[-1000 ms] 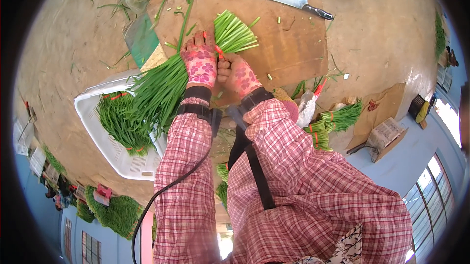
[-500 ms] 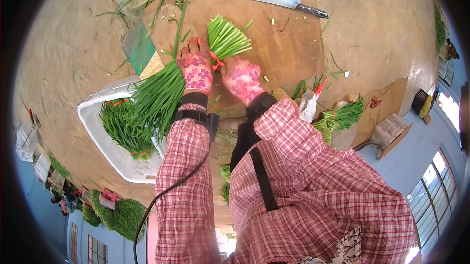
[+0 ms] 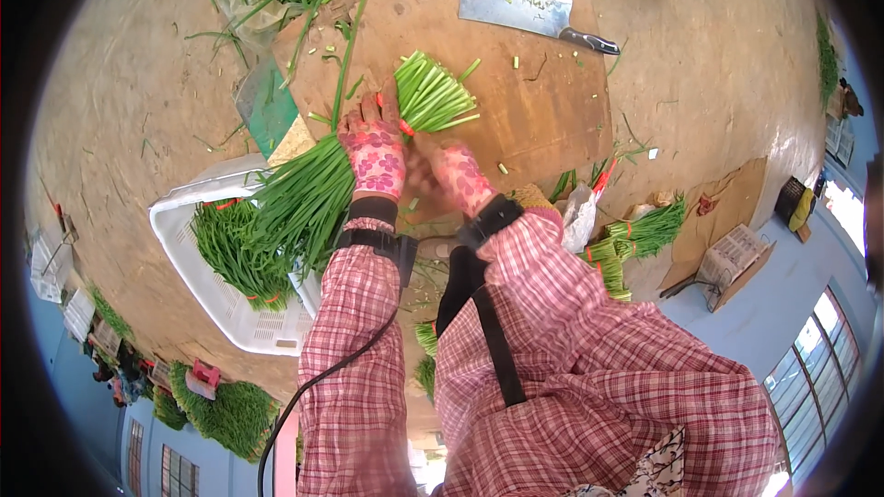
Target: The person sorts green leafy vegetables by hand and puts them into a white plastic basket.
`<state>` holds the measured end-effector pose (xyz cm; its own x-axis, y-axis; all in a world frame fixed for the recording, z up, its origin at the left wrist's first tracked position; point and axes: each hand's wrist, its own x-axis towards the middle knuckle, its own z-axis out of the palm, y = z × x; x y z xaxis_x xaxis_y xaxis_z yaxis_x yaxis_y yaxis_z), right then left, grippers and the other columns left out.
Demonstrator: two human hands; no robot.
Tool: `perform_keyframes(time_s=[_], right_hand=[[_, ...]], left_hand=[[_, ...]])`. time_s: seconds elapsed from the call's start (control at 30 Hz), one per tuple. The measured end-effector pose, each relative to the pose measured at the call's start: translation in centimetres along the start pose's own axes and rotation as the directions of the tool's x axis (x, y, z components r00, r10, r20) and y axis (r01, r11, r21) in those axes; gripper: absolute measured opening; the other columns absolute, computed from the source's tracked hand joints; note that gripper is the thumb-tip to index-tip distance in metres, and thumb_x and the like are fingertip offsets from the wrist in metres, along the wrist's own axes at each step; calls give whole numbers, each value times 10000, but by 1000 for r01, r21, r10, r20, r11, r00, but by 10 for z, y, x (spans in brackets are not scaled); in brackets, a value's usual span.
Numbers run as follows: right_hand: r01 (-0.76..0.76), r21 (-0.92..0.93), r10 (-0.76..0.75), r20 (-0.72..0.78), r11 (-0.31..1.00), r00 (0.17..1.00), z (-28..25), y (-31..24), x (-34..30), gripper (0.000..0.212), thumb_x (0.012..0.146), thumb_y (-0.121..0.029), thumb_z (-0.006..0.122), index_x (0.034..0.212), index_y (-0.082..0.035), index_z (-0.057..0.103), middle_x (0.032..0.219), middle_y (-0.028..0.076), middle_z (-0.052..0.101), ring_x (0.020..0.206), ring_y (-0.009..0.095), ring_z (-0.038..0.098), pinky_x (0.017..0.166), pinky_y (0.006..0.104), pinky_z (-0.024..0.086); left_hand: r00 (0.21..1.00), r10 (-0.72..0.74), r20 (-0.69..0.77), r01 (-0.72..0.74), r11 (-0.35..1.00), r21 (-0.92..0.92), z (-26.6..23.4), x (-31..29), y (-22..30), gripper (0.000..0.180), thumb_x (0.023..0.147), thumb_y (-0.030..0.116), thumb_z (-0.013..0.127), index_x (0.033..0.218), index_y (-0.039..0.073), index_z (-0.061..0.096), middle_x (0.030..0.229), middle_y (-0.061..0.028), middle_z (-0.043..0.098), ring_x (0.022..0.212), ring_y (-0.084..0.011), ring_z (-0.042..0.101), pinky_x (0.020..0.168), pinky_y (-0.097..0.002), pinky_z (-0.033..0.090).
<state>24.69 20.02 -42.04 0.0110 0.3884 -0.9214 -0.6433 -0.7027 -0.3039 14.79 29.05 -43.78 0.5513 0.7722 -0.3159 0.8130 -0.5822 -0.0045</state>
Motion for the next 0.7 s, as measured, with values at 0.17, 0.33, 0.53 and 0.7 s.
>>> perform_keyframes(time_s=[0.17,0.33,0.53,0.7], right_hand=[[366,-807,-830,-249,463,499,-11,-77,2,298,829,-342,667,871,-48,691,821,157,680,775,319,662,694,400,512],[349,-652,-623,-246,673,743,-1,-99,15,218,800,-264,694,863,-55,694,832,104,678,755,257,663,696,338,509],[387,-665,-653,-202,639,730,-1,-99,22,229,794,-261,706,868,-43,695,777,101,679,699,220,655,663,317,503],[453,-604,-658,-163,656,735,-4,-92,16,232,795,-239,715,878,-23,693,740,116,671,661,217,646,620,318,498]], left_hand=[[993,-28,118,33,999,-43,-14,4,8,990,593,362,842,1422,99,371,1368,-107,434,1210,-302,462,1015,-437,342],[996,-33,78,34,999,-12,1,2,4,1041,576,357,855,1451,137,335,1368,-98,431,1192,-294,470,1015,-450,342],[1000,-20,24,21,999,-37,-4,1,5,1088,576,332,857,1479,158,274,1352,-93,436,1187,-292,468,1027,-455,332],[999,-40,33,43,996,-75,-6,-2,9,1064,586,332,853,1470,140,292,1400,-104,405,1255,-301,417,1061,-460,302]])
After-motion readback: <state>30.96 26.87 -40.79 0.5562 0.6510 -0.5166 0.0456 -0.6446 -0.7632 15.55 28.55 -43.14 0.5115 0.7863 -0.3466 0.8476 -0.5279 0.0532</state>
